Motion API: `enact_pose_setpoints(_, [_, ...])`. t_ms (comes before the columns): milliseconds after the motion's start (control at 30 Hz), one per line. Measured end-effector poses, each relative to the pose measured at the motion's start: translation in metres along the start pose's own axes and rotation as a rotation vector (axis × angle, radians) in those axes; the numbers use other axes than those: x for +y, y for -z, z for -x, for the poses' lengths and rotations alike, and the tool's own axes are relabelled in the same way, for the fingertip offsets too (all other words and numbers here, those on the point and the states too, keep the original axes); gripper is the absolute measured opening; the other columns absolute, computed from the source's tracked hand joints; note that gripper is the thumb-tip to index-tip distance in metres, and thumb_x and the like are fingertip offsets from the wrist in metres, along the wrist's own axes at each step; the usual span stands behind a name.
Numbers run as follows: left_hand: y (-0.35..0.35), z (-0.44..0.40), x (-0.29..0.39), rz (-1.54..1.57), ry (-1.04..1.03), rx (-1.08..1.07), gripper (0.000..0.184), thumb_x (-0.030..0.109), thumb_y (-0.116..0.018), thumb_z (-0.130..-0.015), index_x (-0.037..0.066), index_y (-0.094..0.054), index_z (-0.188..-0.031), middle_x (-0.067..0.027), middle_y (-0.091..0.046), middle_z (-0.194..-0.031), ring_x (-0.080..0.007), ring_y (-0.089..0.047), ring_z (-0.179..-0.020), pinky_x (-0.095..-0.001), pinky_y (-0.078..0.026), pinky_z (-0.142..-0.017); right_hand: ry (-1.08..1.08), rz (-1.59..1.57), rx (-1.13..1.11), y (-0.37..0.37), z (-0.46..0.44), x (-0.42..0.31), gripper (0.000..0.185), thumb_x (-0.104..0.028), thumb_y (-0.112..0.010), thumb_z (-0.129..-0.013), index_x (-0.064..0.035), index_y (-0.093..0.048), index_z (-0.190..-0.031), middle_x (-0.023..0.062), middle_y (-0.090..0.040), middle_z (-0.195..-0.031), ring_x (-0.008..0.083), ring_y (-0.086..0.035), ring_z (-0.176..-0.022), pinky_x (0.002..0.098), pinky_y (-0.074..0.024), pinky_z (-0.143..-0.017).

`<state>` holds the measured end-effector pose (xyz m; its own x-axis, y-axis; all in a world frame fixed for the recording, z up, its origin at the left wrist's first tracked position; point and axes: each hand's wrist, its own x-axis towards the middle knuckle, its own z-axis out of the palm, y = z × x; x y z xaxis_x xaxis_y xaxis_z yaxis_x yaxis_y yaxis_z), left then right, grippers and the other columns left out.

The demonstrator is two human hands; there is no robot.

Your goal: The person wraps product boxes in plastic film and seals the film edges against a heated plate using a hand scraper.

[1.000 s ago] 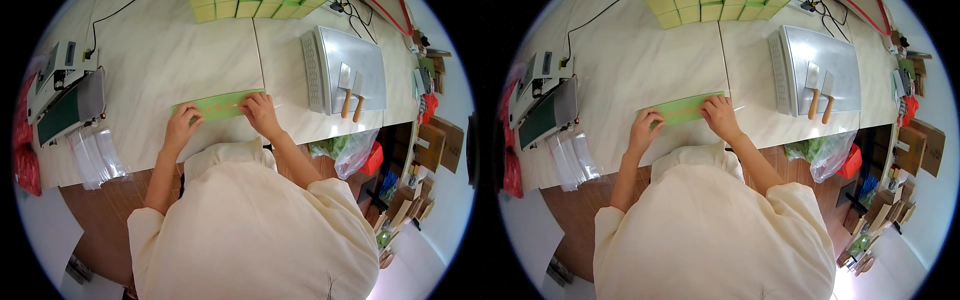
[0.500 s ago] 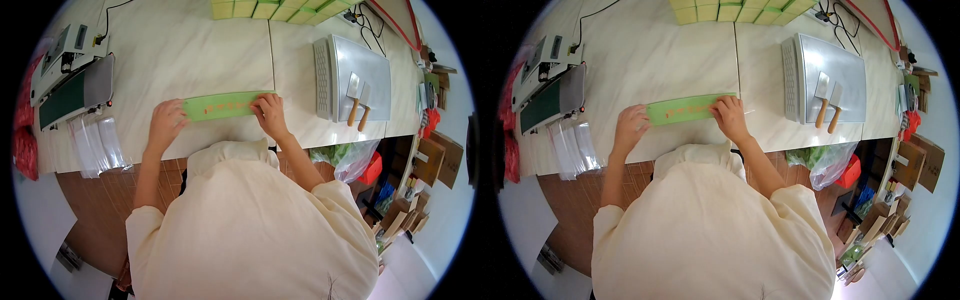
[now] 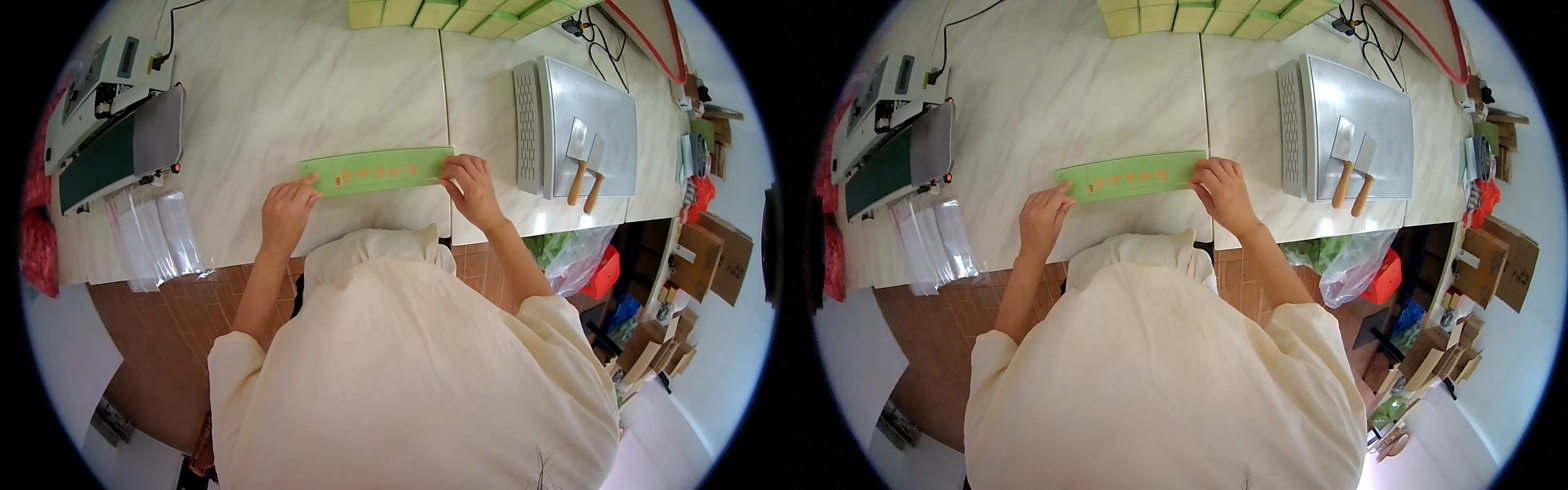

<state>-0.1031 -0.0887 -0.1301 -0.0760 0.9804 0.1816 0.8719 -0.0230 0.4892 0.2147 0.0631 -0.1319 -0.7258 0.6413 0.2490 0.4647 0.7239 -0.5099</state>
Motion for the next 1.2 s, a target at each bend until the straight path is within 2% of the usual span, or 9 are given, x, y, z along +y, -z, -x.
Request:
enact_pose_setpoints(200, [0.001,0.003,-0.004,0.001,0.012,-0.036,0.014,0.01,-0.071,-0.081,0.005,-0.067,-0.094,-0.0044,-0.072,-0.096,-0.0235,-0.067,-0.085,-0.0354,-0.05,-0.077,0.045,0.004,-0.066,0.008,-0.002,-0.003,0.021,-0.005,-0.071,-0.078,-0.0079,-0.056,-0.092,0.0058,-0.06,-0.105,0.0285,-0.056,-0.1,0.0411,-0.041,-0.086])
enact_pose_setpoints(267, [-0.001,0.002,-0.009,-0.003,-0.08,0.039,0.023,0.012,-0.073,-0.079,0.006,-0.067,-0.101,-0.004,-0.07,-0.085,-0.0216,-0.065,-0.079,-0.0341,-0.05,-0.072,0.027,-0.014,-0.04,0.005,-0.005,-0.002,0.021,-0.005,-0.07,-0.078,-0.0077,-0.056,-0.092,0.006,-0.06,-0.104,0.0288,-0.056,-0.099,0.0411,-0.0409,-0.086])
enact_pose_setpoints(367, [-0.001,-0.002,-0.008,0.108,0.002,0.058,0.012,0.011,-0.071,-0.082,0.006,-0.065,-0.091,-0.0041,-0.069,-0.084,-0.0227,-0.064,-0.077,-0.0344,-0.05,-0.069,-0.036,-0.053,-0.02,-0.001,-0.009,0.005,0.02,-0.003,-0.07,-0.078,-0.007,-0.056,-0.092,0.0068,-0.06,-0.103,0.0296,-0.055,-0.099,0.0411,-0.0412,-0.086])
enact_pose_setpoints(467, [0.002,-0.009,-0.003,0.175,0.12,0.028,0.01,0.011,-0.069,-0.084,0.005,-0.061,-0.083,-0.0044,-0.068,-0.088,-0.0237,-0.064,-0.075,-0.034,-0.05,-0.065,-0.09,-0.116,-0.012,-0.006,-0.012,0.008,0.019,-0.001,-0.069,-0.078,-0.0055,-0.056,-0.091,0.0083,-0.06,-0.103,0.031,-0.054,-0.098,0.041,-0.0421,-0.085])
enact_pose_setpoints(567, [-0.001,-0.01,-0.002,0.194,0.207,0.04,0.01,0.011,-0.069,-0.084,0.005,-0.06,-0.083,-0.0045,-0.066,-0.092,-0.0235,-0.063,-0.074,-0.0337,-0.049,-0.063,-0.114,-0.168,0.011,-0.009,-0.013,0.009,0.017,0.001,-0.069,-0.078,-0.0039,-0.056,-0.089,0.0098,-0.06,-0.102,0.0323,-0.053,-0.097,0.0409,-0.0437,-0.083])
enact_pose_setpoints(700, [-0.003,-0.01,-0.003,0.205,0.233,0.043,0.012,0.012,-0.069,-0.084,0.004,-0.06,-0.083,-0.0042,-0.065,-0.094,-0.0238,-0.063,-0.074,-0.0337,-0.049,-0.062,-0.159,-0.201,0.018,-0.009,-0.014,0.007,0.017,0.002,-0.069,-0.078,-0.0025,-0.056,-0.088,0.0111,-0.06,-0.102,0.0331,-0.053,-0.097,0.0403,-0.0453,-0.082])
enact_pose_setpoints(767, [-0.003,-0.009,-0.005,0.198,0.216,0.016,0.011,0.014,-0.068,-0.086,0.005,-0.063,-0.085,-0.0051,-0.065,-0.091,-0.0243,-0.064,-0.08,-0.0328,-0.05,-0.065,-0.163,-0.203,0.01,-0.009,-0.013,0.008,0.017,0.001,-0.07,-0.079,-0.0024,-0.056,-0.087,0.0113,-0.06,-0.101,0.033,-0.053,-0.097,0.0401,-0.0454,-0.082])
enact_pose_setpoints(867, [-0.005,-0.008,-0.004,0.205,0.187,0.055,0.012,0.011,-0.069,-0.084,0.005,-0.059,-0.083,-0.0052,-0.064,-0.089,-0.0256,-0.062,-0.075,-0.0341,-0.049,-0.062,-0.164,-0.213,0.007,-0.01,-0.013,0.009,0.017,0.001,-0.07,-0.079,-0.0024,-0.056,-0.087,0.0115,-0.06,-0.1,0.0328,-0.053,-0.096,0.0398,-0.0455,-0.082])
enact_pose_setpoints(1200, [-0.009,-0.009,-0.004,0.211,0.201,0.09,0.012,0.009,-0.07,-0.083,0.005,-0.059,-0.081,-0.0055,-0.064,-0.086,-0.0253,-0.063,-0.075,-0.034,-0.049,-0.062,-0.169,-0.194,0.017,-0.013,-0.015,0.008,0.018,0.002,-0.07,-0.077,-0.0023,-0.055,-0.086,0.0111,-0.059,-0.098,0.0323,-0.052,-0.093,0.0396,-0.0455,-0.079])
